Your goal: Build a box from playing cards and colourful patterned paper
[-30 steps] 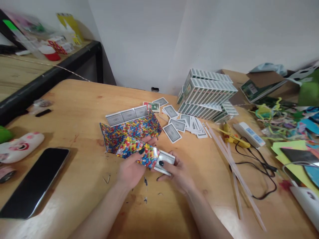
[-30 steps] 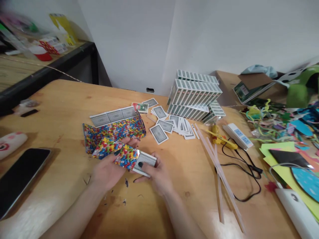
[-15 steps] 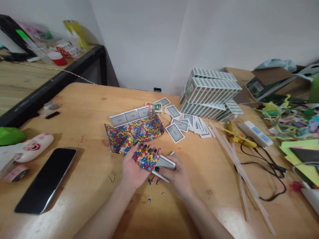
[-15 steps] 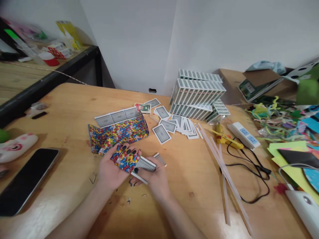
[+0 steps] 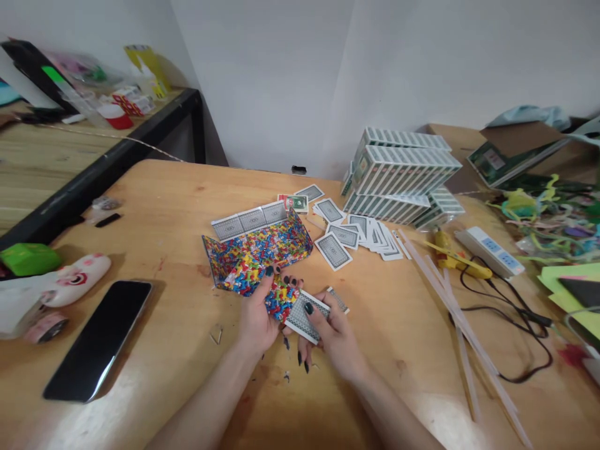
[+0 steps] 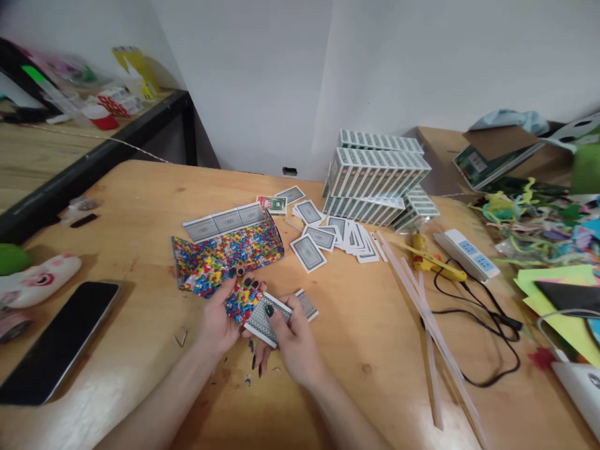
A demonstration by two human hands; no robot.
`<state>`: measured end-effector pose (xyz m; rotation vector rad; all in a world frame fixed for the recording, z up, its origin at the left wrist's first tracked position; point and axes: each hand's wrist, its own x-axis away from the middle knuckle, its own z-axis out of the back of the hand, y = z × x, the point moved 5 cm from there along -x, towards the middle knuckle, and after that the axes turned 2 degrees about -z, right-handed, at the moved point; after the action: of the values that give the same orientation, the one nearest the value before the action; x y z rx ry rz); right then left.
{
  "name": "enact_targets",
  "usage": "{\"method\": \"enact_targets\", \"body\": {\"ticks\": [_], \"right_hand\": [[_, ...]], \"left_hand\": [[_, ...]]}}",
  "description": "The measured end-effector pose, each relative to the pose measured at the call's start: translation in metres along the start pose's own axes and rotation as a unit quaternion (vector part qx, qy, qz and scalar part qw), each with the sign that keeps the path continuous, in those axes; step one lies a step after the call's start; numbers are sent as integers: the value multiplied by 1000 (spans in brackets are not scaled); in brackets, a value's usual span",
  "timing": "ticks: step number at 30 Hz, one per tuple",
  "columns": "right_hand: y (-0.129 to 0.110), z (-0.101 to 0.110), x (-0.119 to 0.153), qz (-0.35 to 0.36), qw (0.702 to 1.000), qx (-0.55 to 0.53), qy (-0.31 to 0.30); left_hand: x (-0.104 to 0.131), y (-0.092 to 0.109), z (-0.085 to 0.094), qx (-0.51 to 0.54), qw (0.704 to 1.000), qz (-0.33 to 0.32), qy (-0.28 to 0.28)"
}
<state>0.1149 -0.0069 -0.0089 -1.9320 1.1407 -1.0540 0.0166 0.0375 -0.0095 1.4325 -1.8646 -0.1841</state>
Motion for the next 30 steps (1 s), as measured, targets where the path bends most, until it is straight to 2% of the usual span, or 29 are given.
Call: {"method": "enact_targets", "body": {"ticks": [8,12,15,17,21,23,25,27,29,30], "right_hand": [[4,1,-1,16,999,16,35],[-1,11,-3,7,997,39,61],[-11,26,-3,19,993,99,68],[-16,31,-2,8,992,120,30],[-17,24,3,-19,991,105,-76],[-15,17,3,-6,989,107,-99],[-12,16,1,14,991,110,-73],[-9,21,-3,37,993,113,-5],[-8,30,-6,57,990,114,65],[-8,34,-6,67,987,116,94]], "left_hand": [[0,-7,1,6,1000,-4,-1],[0,-8,0,6,1000,-20,-15],[2,-7,-2,-46,997,-18,-61],[4,-7,-1,-120,989,-6,-83],[7,-7,-1,-249,963,9,-104],[6,-7,-2,-295,950,-17,-102],[5,-2,-4,-345,931,-79,-88],[8,8,-5,-393,903,-157,-70],[17,24,-7,-454,859,-230,-65],[22,33,-8,-497,824,-263,-66]]}}
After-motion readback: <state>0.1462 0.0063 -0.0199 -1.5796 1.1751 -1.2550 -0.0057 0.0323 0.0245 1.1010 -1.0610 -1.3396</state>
